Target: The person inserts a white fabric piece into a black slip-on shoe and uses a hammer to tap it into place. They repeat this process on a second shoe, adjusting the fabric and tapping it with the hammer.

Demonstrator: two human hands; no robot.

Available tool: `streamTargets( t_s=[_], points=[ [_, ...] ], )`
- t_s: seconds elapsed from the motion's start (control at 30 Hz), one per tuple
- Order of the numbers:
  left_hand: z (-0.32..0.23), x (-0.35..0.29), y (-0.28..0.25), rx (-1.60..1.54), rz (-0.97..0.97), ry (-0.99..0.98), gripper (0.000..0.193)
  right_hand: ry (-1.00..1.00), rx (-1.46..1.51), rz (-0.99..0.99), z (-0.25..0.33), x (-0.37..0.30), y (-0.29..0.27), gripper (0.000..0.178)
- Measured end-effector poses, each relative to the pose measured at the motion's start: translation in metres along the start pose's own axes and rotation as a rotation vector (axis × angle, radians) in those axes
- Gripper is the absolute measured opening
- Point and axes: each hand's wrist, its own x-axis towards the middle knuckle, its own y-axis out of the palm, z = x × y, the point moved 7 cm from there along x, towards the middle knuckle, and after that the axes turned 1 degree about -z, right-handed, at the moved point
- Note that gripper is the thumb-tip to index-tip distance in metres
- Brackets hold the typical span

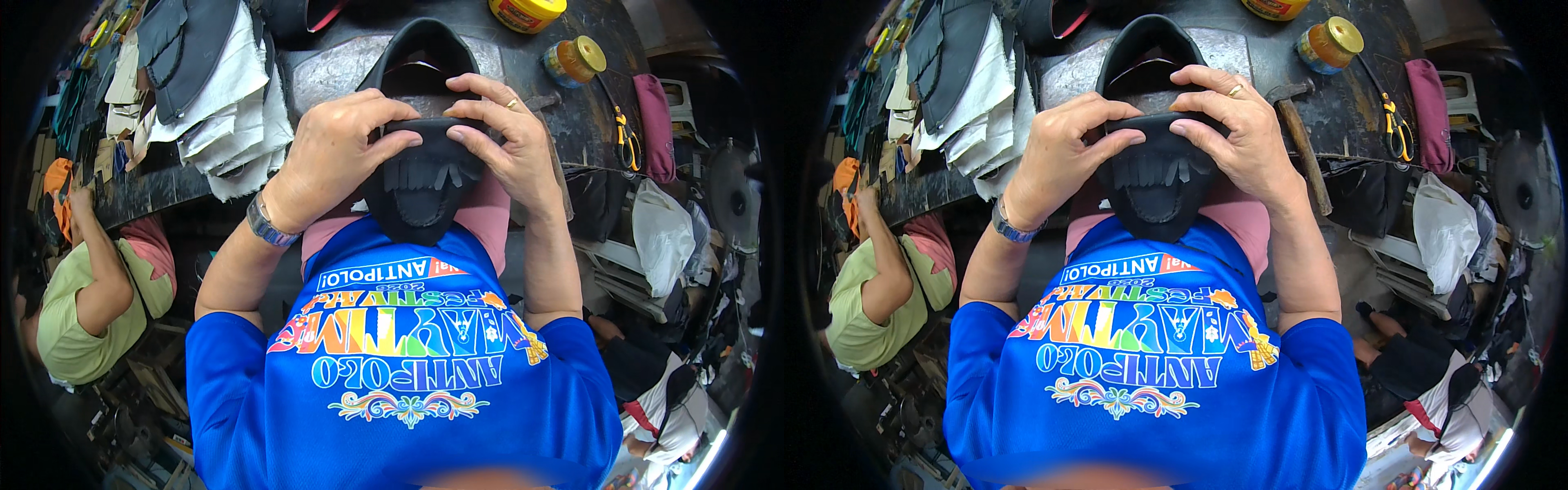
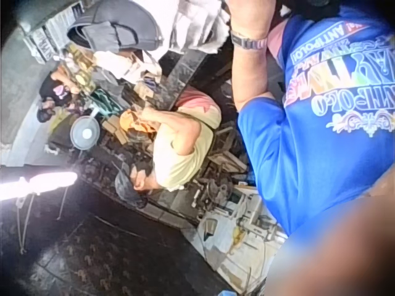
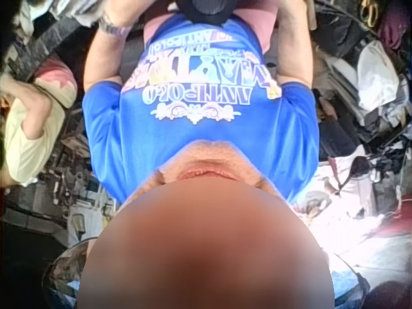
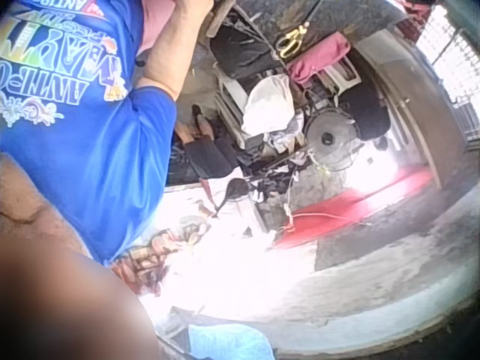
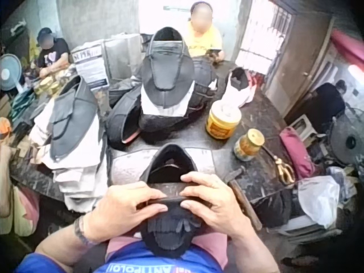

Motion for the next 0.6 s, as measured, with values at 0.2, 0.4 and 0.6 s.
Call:
streamTargets(
  t_s=[0.2, 0.4, 0.6],
  points=[
    [0.0, 0.001, -0.001, -0.081, 0.064, -0.11, 0.024, 0.023, 0.09, -0.023, -0.005, -0.001, -0.001, 0.02],
    [0.0, 0.005, 0.0, 0.009, 0.0, -0.08, 0.025, 0.017, 0.065, -0.018, -0.004, 0.0, 0.0, 0.021],
    [0.001, 0.002, -0.001, -0.01, 0.038, -0.026, 0.017, -0.044, -0.049, -0.042, 0.004, -0.001, 0.0, 0.023]
  ],
)
